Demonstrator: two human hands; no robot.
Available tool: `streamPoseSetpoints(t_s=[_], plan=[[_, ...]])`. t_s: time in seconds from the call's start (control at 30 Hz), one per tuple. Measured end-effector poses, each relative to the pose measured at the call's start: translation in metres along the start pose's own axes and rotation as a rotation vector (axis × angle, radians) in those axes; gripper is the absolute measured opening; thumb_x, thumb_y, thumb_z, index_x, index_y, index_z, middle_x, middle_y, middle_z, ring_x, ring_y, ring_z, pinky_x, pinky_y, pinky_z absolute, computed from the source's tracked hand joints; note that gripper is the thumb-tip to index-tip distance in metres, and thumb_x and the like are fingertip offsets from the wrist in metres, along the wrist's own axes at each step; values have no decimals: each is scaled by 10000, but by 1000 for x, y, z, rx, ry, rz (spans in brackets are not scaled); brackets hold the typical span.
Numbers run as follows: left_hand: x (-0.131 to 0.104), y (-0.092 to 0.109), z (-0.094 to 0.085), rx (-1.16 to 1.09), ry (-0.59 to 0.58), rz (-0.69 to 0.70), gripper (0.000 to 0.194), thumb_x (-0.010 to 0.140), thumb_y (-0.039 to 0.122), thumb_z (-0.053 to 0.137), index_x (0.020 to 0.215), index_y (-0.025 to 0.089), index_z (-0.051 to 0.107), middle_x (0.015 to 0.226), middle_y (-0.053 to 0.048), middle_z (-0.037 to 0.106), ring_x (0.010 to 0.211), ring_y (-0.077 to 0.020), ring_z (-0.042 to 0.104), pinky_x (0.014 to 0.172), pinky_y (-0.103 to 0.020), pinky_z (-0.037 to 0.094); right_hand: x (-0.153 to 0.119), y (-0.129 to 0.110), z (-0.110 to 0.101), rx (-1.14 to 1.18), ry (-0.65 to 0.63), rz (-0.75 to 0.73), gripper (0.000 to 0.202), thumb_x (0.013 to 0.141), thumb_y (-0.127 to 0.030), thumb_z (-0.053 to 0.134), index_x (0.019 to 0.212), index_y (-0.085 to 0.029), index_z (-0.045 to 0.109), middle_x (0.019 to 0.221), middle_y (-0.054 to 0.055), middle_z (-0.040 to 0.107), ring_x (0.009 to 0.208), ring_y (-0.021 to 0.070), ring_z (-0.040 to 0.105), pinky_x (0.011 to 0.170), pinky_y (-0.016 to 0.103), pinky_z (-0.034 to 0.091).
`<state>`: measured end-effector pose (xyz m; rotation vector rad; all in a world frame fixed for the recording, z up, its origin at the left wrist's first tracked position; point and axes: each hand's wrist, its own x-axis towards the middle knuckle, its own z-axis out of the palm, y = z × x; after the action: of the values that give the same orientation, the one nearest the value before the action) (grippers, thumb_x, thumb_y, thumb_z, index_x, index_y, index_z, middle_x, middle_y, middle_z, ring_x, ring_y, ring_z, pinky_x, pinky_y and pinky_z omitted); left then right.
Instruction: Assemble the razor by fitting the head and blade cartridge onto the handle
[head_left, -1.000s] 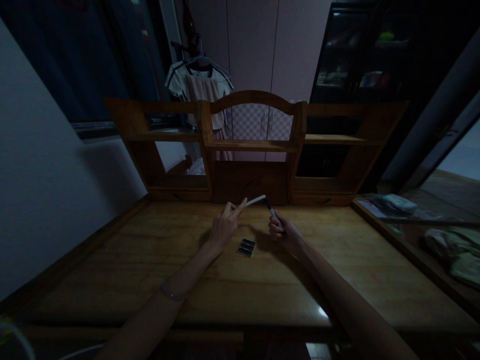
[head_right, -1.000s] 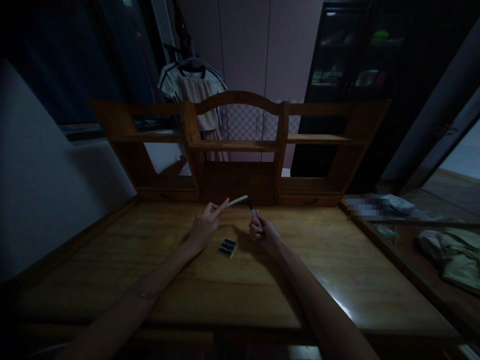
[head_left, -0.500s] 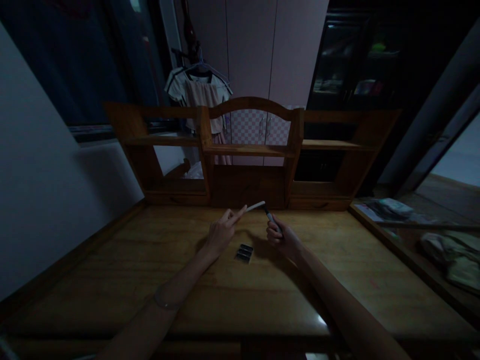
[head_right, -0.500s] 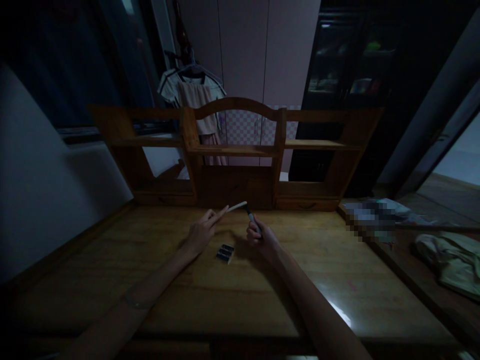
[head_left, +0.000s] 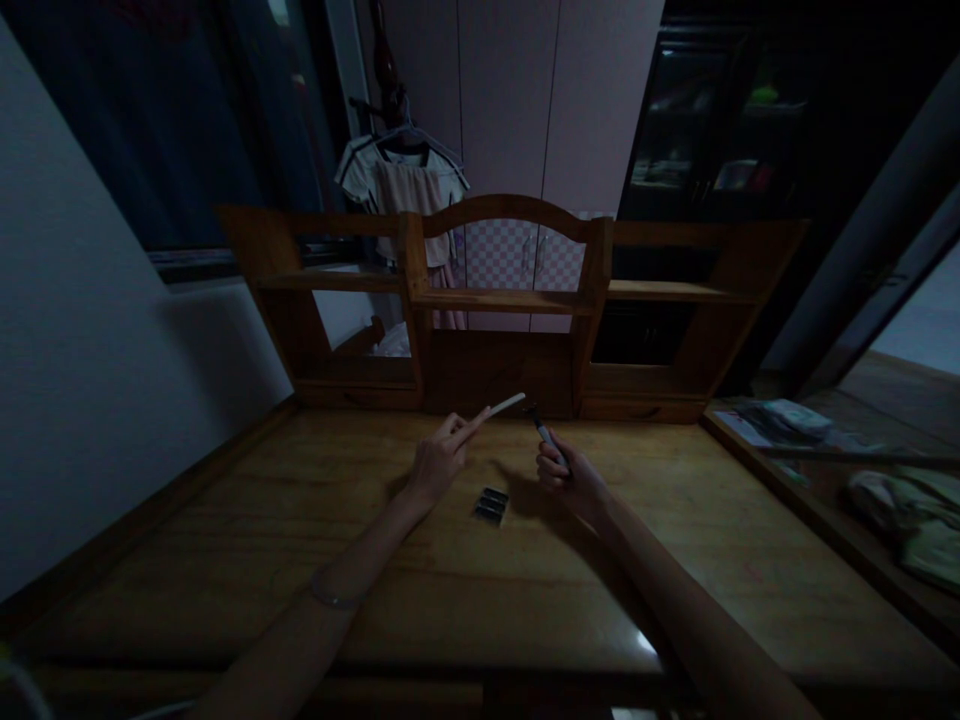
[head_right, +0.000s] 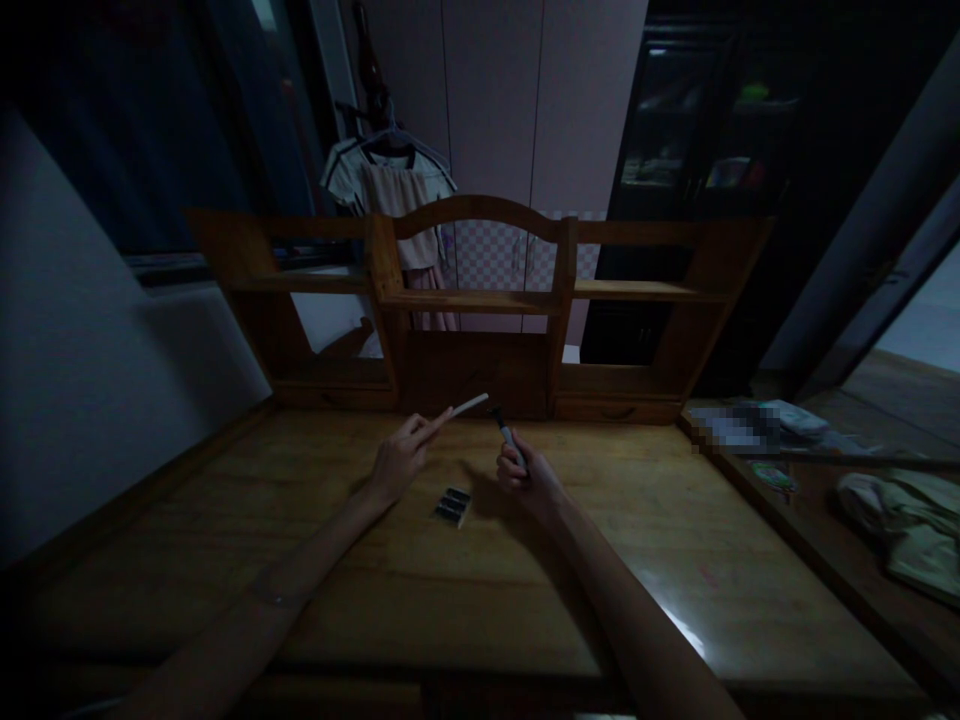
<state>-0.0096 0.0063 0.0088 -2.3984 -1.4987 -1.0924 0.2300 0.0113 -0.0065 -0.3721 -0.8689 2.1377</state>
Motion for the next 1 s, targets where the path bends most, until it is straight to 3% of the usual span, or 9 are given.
streamPoseSetpoints(t_s=[0.07, 0.2, 0.37, 0.53, 0.7, 0.83, 1.0], plan=[[0, -2, 0, -10, -26, 36, 552, 888, 138, 428, 1371, 386, 332, 917, 7, 517, 736, -96, 510, 636, -179, 363, -1, -1, 1, 8, -10, 1, 403, 889, -433, 483, 621, -201, 292, 439, -93, 194, 373, 67, 113, 364, 201, 118], [1, -3, -1, 12, 13, -23, 559, 881, 125, 425, 1372, 378, 335, 913, 0, 514, 725, -101, 505, 616, -183, 363, 0, 0, 1, 3, -10, 8, 402, 888, -431, 485, 621, -202, 291, 439, -94, 191, 374, 67, 103, 366, 203, 121], [0, -1, 0, -35, -48, 82, 529, 896, 162, 426, 1372, 373, 333, 915, -2, 517, 752, -101, 508, 664, -179, 376, 2, 4, -4, 14, -22, 21, 393, 888, -433, 480, 628, -203, 297, 432, -94, 199, 369, 67, 121, 363, 195, 129], [1, -5, 3, -19, -27, -29, 508, 899, 166, 425, 1361, 368, 362, 891, -4, 525, 727, -103, 512, 626, -183, 365, 4, 5, -8, 13, -39, 11, 394, 892, -429, 471, 626, -202, 290, 429, -95, 208, 362, 65, 113, 357, 189, 132], [1, -8, 2, -118, -13, 15, 466, 908, 207, 428, 1349, 353, 385, 894, -3, 530, 758, -98, 513, 679, -179, 380, 3, 4, -6, -55, -3, 5, 403, 877, -454, 482, 622, -205, 294, 421, -98, 203, 359, 67, 117, 353, 194, 131], [2, -12, 7, -146, -6, -39, 437, 900, 214, 444, 1323, 323, 437, 846, -6, 536, 728, -101, 514, 675, -186, 382, 4, 4, -5, -209, 118, -34, 426, 829, -525, 518, 616, -203, 337, 423, -104, 211, 361, 60, 122, 351, 199, 119], [5, -20, 9, -331, 114, -123, 400, 912, 279, 426, 1307, 250, 477, 837, -22, 569, 707, -111, 507, 688, -210, 400, 2, 3, 0, -638, 388, -369, 326, 786, -486, 600, 814, -161, 585, 501, -59, 401, 427, 67, 319, 397, 199, 190]])
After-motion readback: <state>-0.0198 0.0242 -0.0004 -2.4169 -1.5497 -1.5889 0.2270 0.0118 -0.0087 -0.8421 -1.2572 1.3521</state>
